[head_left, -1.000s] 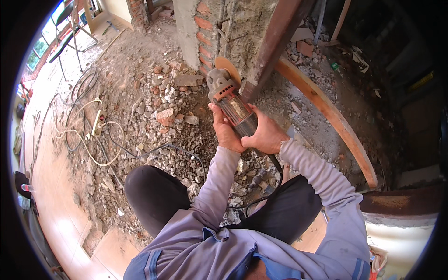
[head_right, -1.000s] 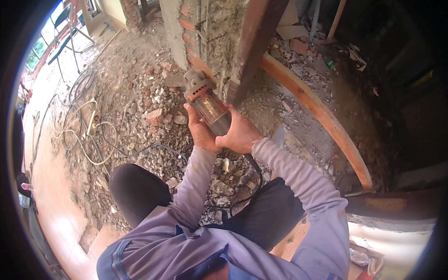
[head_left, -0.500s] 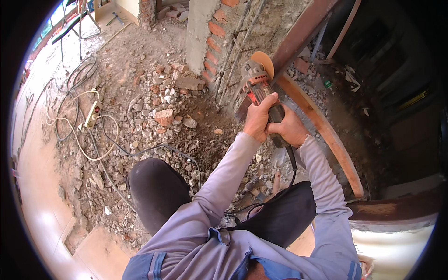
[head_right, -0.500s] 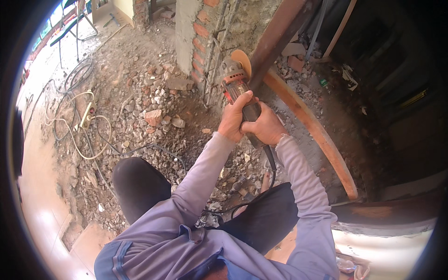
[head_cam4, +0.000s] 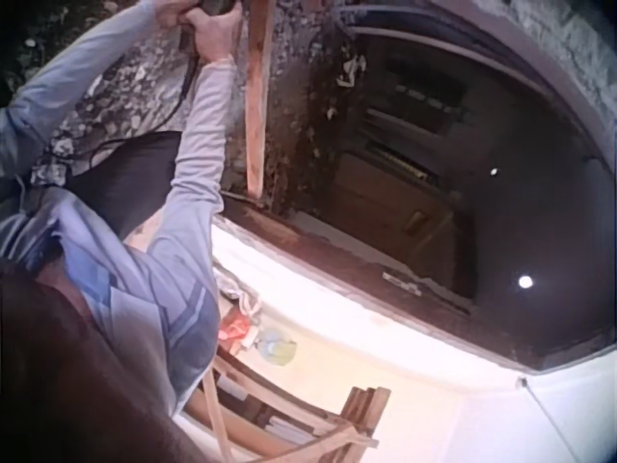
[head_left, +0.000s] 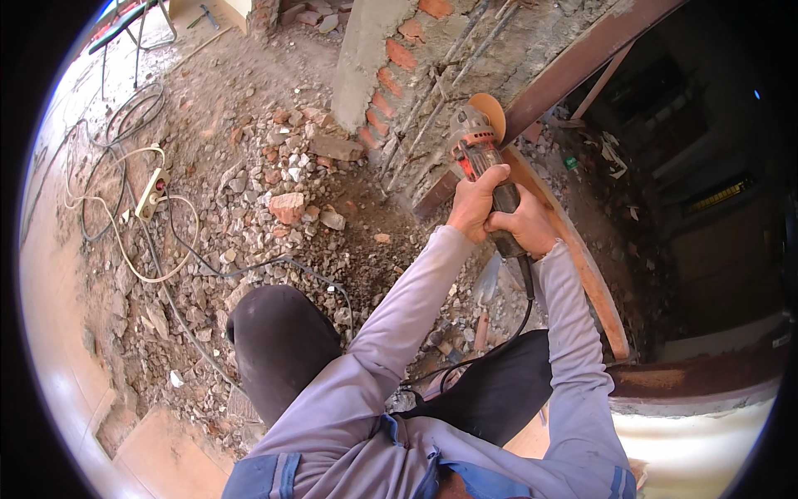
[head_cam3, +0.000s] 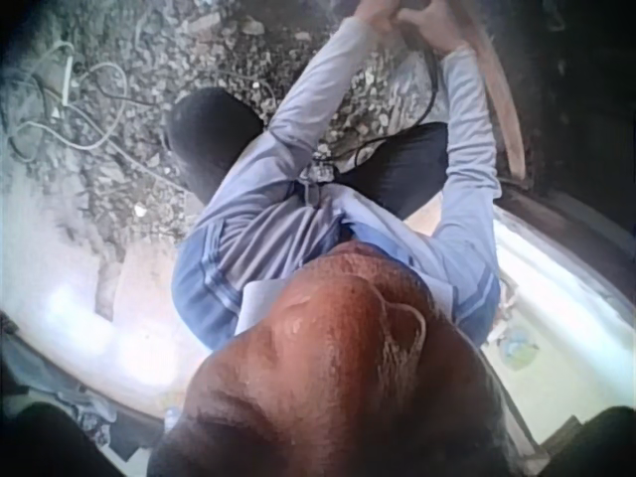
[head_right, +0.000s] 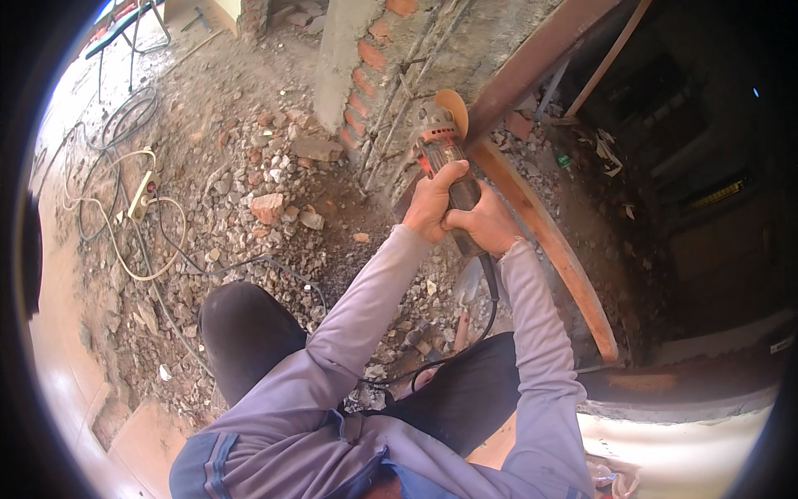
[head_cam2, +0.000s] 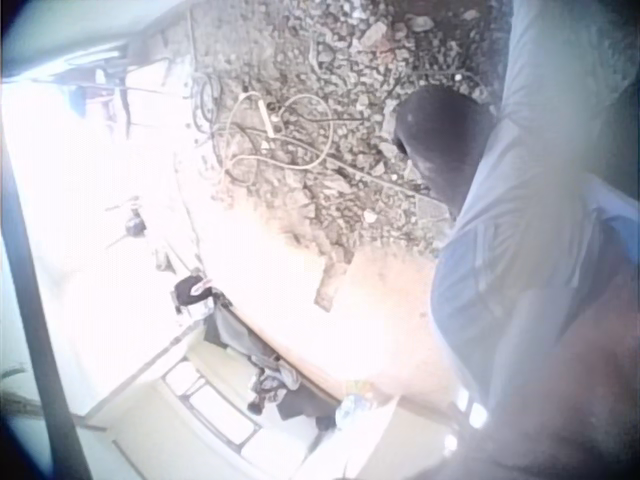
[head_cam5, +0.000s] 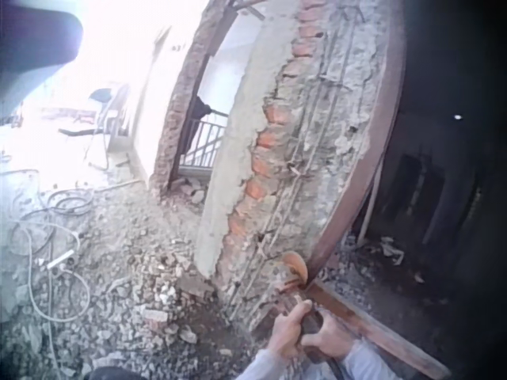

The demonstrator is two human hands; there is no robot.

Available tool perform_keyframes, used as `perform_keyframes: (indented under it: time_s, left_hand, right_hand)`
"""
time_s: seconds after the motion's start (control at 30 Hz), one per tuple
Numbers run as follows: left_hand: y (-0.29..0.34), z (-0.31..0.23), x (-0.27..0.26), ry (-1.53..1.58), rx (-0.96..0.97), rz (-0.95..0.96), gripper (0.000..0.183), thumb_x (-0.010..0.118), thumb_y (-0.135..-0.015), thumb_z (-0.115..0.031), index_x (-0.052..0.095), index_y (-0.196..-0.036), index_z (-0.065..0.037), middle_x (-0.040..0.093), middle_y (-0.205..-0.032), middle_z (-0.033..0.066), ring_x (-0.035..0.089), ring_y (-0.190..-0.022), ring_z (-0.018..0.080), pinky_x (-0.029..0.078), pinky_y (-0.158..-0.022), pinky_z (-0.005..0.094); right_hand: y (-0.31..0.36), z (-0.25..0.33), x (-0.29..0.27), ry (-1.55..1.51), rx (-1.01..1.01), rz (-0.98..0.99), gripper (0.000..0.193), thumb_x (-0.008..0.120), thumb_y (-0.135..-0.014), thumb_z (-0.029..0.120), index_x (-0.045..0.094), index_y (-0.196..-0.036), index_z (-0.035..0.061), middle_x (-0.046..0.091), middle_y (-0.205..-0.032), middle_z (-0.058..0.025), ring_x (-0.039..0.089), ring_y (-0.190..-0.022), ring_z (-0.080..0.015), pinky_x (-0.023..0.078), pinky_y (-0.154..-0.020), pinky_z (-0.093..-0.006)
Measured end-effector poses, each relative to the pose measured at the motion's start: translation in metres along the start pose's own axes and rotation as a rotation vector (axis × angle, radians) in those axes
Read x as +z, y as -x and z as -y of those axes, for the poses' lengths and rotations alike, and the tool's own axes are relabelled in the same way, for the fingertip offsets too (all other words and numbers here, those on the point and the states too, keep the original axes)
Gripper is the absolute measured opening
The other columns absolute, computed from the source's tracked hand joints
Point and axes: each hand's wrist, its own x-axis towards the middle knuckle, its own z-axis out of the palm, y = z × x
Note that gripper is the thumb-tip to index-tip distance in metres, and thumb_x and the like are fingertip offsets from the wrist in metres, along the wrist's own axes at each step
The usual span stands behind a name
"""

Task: The person uses an angle grinder to cut a metal bar embedded in a brick wall, producing sparks. They then use a hammer to remove debris and continue cutting the metal bar in sections.

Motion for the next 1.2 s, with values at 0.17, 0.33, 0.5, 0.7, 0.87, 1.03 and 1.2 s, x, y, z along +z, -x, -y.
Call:
perform_keyframes:
  time_s: [0.17,0.33,0.5,0.7,0.87,1.03,1.2]
  left_hand:
    - [-0.004,-0.001,-0.003,-0.014,-0.006,0.006,0.025,0.071,-0.087,-0.024,0.062,-0.101,-0.005,0.064,-0.088,0.0033,0.063,-0.071,0.0133,0.053,-0.062,0.0297]
    - [-0.006,0.000,-0.004,-0.022,-0.015,0.004,0.028,0.072,-0.087,-0.024,0.062,-0.103,-0.004,0.064,-0.088,0.0039,0.063,-0.072,0.0137,0.053,-0.064,0.0301]
    - [-0.007,0.000,-0.003,-0.019,-0.013,0.006,0.029,0.072,-0.087,-0.024,0.061,-0.104,-0.004,0.063,-0.089,0.0039,0.063,-0.073,0.0135,0.053,-0.064,0.0304]
    - [-0.008,0.001,-0.002,-0.016,-0.013,0.009,0.028,0.071,-0.087,-0.025,0.061,-0.103,-0.004,0.063,-0.088,0.0035,0.062,-0.072,0.0134,0.053,-0.062,0.0301]
    - [-0.010,0.002,-0.001,-0.008,-0.016,0.007,0.027,0.071,-0.087,-0.025,0.061,-0.103,-0.005,0.063,-0.088,0.0028,0.062,-0.069,0.0132,0.052,-0.059,0.0296]
    - [-0.011,0.001,0.000,-0.009,-0.019,0.005,0.026,0.071,-0.087,-0.025,0.061,-0.102,-0.006,0.063,-0.087,0.0025,0.062,-0.069,0.0124,0.052,-0.059,0.0292]
    - [-0.010,-0.001,0.001,-0.010,-0.023,0.002,0.025,0.071,-0.087,-0.025,0.062,-0.100,-0.005,0.063,-0.085,0.0022,0.061,-0.068,0.0125,0.052,-0.059,0.0293]
  right_hand:
    - [-0.003,-0.002,0.001,0.052,0.001,-0.027,0.068,0.079,-0.062,0.020,0.056,-0.119,-0.0080,0.065,-0.104,-0.0107,0.064,-0.095,-0.0203,0.050,-0.085,-0.0307]
    - [-0.003,-0.003,0.002,-0.021,-0.042,-0.036,0.057,0.078,-0.061,0.015,0.058,-0.111,-0.0047,0.065,-0.096,-0.0071,0.062,-0.085,-0.0163,0.051,-0.077,-0.0286]
    - [-0.006,-0.008,0.004,-0.113,-0.047,-0.026,0.056,0.078,-0.063,0.011,0.057,-0.112,-0.0044,0.065,-0.098,-0.0073,0.063,-0.086,-0.0156,0.052,-0.077,-0.0284]
    - [-0.008,-0.011,0.000,-0.082,-0.048,-0.015,0.056,0.076,-0.065,0.010,0.056,-0.114,-0.0044,0.065,-0.099,-0.0073,0.063,-0.087,-0.0151,0.052,-0.078,-0.0282]
    - [-0.010,-0.014,-0.003,-0.062,-0.049,-0.013,0.055,0.075,-0.065,0.010,0.056,-0.114,-0.0049,0.065,-0.099,-0.0076,0.063,-0.087,-0.0154,0.053,-0.078,-0.0279]
    - [-0.015,-0.022,-0.003,-0.057,-0.045,-0.011,0.055,0.076,-0.065,0.010,0.056,-0.114,-0.0051,0.065,-0.099,-0.0078,0.064,-0.087,-0.0156,0.053,-0.078,-0.0278]
    - [-0.016,-0.023,-0.004,-0.055,-0.053,-0.011,0.053,0.075,-0.065,0.009,0.057,-0.113,-0.0053,0.065,-0.099,-0.0076,0.064,-0.085,-0.0157,0.053,-0.077,-0.0281]
